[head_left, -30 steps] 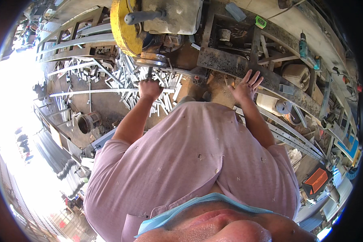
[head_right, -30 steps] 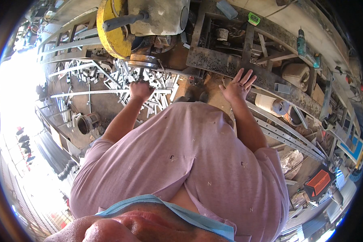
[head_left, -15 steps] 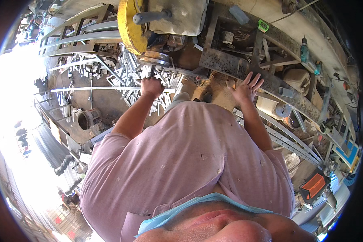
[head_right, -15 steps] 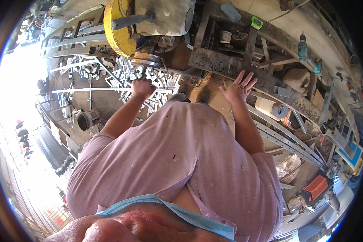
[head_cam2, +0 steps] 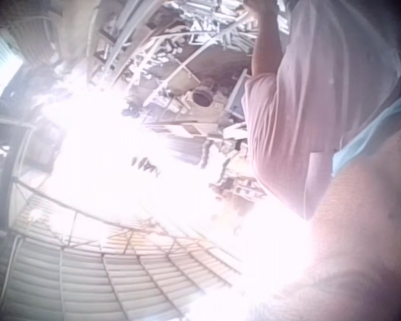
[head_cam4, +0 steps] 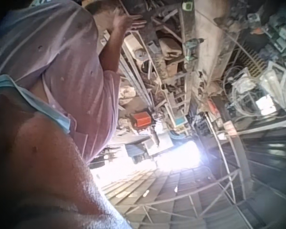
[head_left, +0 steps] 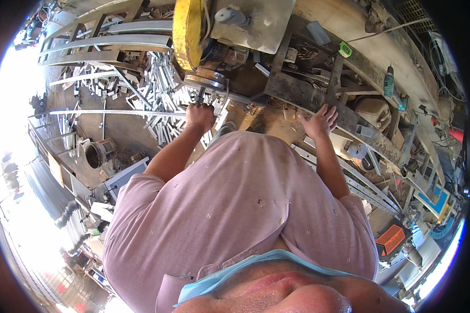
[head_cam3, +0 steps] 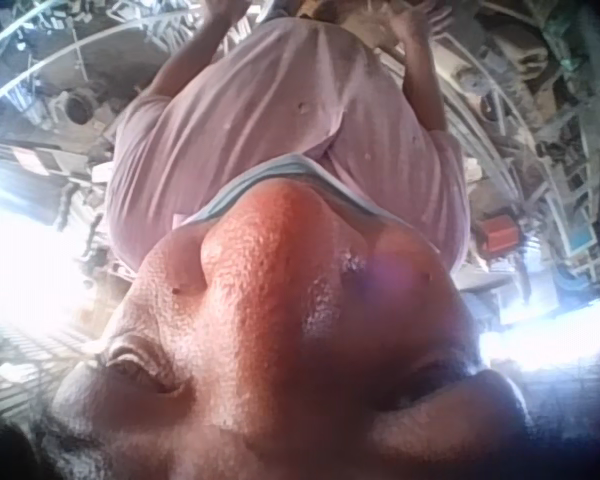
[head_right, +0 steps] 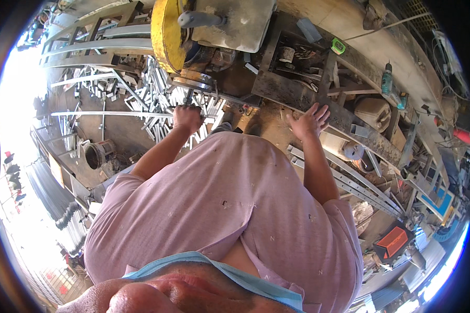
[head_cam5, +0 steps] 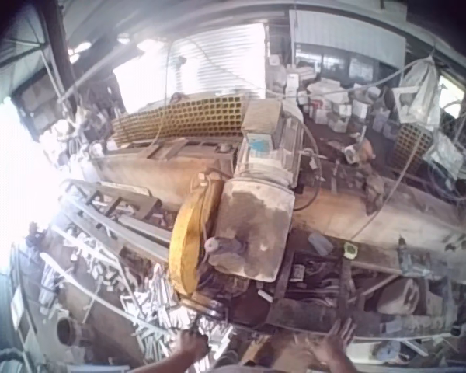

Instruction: The person measures and cuts metal rods using a chop saw in a workshop. They repeatedly measure the rods with a tape measure, position them under the saw, and cut them into smaller pieces.

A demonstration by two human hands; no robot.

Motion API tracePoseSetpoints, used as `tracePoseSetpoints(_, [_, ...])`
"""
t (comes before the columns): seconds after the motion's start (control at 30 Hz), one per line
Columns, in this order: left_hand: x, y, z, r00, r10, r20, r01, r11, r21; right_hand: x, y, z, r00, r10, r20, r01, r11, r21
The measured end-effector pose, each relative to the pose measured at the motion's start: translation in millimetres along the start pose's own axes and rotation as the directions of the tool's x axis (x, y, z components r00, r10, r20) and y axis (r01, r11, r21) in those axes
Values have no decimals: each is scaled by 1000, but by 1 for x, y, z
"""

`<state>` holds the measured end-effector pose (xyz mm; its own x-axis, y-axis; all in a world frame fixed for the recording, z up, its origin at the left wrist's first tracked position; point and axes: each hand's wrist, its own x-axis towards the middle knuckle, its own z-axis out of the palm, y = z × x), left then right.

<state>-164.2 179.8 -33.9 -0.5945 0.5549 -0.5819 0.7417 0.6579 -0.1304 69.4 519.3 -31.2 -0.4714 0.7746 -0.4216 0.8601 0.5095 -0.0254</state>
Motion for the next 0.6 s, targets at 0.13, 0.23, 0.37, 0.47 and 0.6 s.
tracePoseSetpoints(0.13, [1, -3, 5, 999, 41, -25, -42, 999, -21, 6, -26, -5, 952, -272, -138, 288, 951, 111])
tracePoseSetpoints(0.23, [0, -3, 2, 998, 61, 5, -61, 996, -58, 15, -59, -8, 910, -348, -226, 414, 738, 533])
tracePoseSetpoints(0.37, [-1, -5, -1, 996, 90, 30, -87, 993, -78, 38, -114, -17, 907, -337, -250, 391, 458, 799])
tracePoseSetpoints(0.47, [-1, -6, 0, 994, 103, 34, -99, 990, -100, 64, -155, -29, 913, -357, -197, 319, 325, 890])
tracePoseSetpoints(0.6, [0, -9, -4, 988, 141, 69, -133, 985, -108, 94, -204, -39, 941, -314, -127, 214, 263, 941])
